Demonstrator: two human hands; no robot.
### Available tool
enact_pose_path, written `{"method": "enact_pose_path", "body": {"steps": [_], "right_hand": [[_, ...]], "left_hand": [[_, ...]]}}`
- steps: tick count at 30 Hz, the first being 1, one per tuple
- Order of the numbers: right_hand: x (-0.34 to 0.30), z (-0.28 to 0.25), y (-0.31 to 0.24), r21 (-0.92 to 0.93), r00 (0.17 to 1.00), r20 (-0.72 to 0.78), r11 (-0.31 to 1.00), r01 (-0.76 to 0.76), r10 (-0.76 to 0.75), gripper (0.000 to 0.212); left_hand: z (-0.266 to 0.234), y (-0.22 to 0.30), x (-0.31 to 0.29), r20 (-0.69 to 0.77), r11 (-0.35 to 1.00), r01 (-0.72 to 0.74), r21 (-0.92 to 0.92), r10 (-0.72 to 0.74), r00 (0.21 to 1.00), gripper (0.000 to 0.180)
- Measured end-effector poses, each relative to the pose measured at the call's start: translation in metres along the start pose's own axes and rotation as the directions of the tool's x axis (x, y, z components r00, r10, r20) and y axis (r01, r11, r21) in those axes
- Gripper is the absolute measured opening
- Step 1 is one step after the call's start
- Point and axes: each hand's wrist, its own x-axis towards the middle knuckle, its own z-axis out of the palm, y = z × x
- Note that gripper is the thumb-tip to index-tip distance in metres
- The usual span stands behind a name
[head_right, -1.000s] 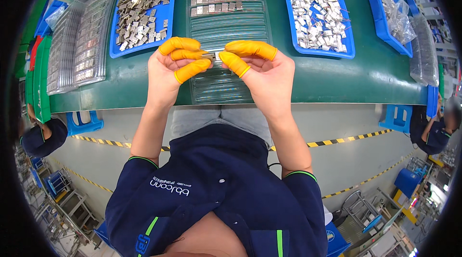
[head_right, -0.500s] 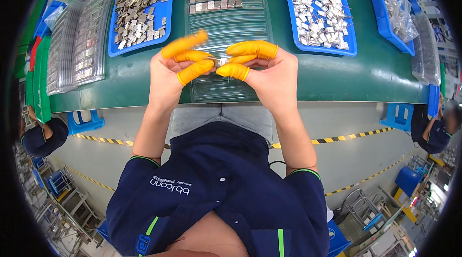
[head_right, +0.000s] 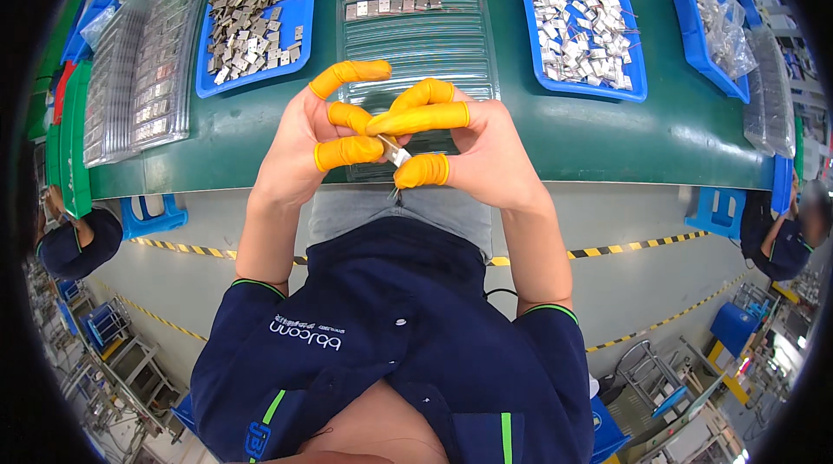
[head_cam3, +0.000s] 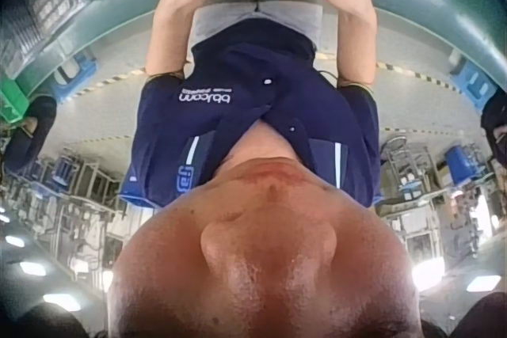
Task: Manually assemble or inspect small electronic components on a production line.
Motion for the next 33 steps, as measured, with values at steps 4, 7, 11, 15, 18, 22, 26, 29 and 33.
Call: {"method": "enact_pose_path", "body": {"steps": [4,7,11,15,18,22,26,29,33], "right_hand": [[-0.001,0.005,0.001,0.064,0.998,-0.05,0.997,-0.038,0.041,0.037],[0.0,0.008,-0.002,-0.039,0.994,-0.106,0.999,-0.022,0.018,0.034],[0.006,0.009,-0.012,-0.412,0.971,-0.167,0.907,0.087,-0.169,0.029],[0.011,0.003,-0.012,-0.719,0.893,-0.295,0.695,0.026,-0.339,0.025],[0.013,0.01,-0.005,-0.849,0.874,-0.199,0.523,0.072,-0.443,0.026],[0.012,0.013,-0.006,-0.927,0.897,-0.045,0.353,0.126,-0.439,0.032],[0.017,0.012,-0.006,-0.914,0.887,0.024,0.349,0.206,-0.461,0.034],[0.017,0.009,-0.004,-0.902,0.88,0.002,0.378,0.206,-0.475,0.033],[0.018,0.005,0.0,-0.877,0.869,0.076,0.382,0.292,-0.489,0.034]], "left_hand": [[-0.004,-0.005,0.002,0.062,0.998,0.013,-0.058,-0.01,0.998,0.058],[-0.001,-0.009,0.005,0.008,0.999,0.015,-0.037,-0.015,1.0,0.056],[0.001,-0.007,0.007,0.003,0.997,-0.075,0.003,0.075,0.997,0.053],[-0.008,-0.009,0.017,-0.153,0.811,-0.117,0.574,0.247,0.957,0.03],[-0.005,-0.013,0.015,-0.135,0.722,-0.153,0.675,0.325,0.936,0.014],[0.001,-0.006,0.011,-0.157,0.754,-0.046,0.656,0.196,0.968,0.016],[-0.005,-0.013,0.015,-0.064,0.626,-0.159,0.764,0.317,0.946,0.018],[-0.008,-0.014,0.018,-0.077,0.68,-0.168,0.713,0.314,0.946,0.018],[-0.01,-0.02,0.019,-0.094,0.804,-0.212,0.555,0.314,0.945,0.014]]}}
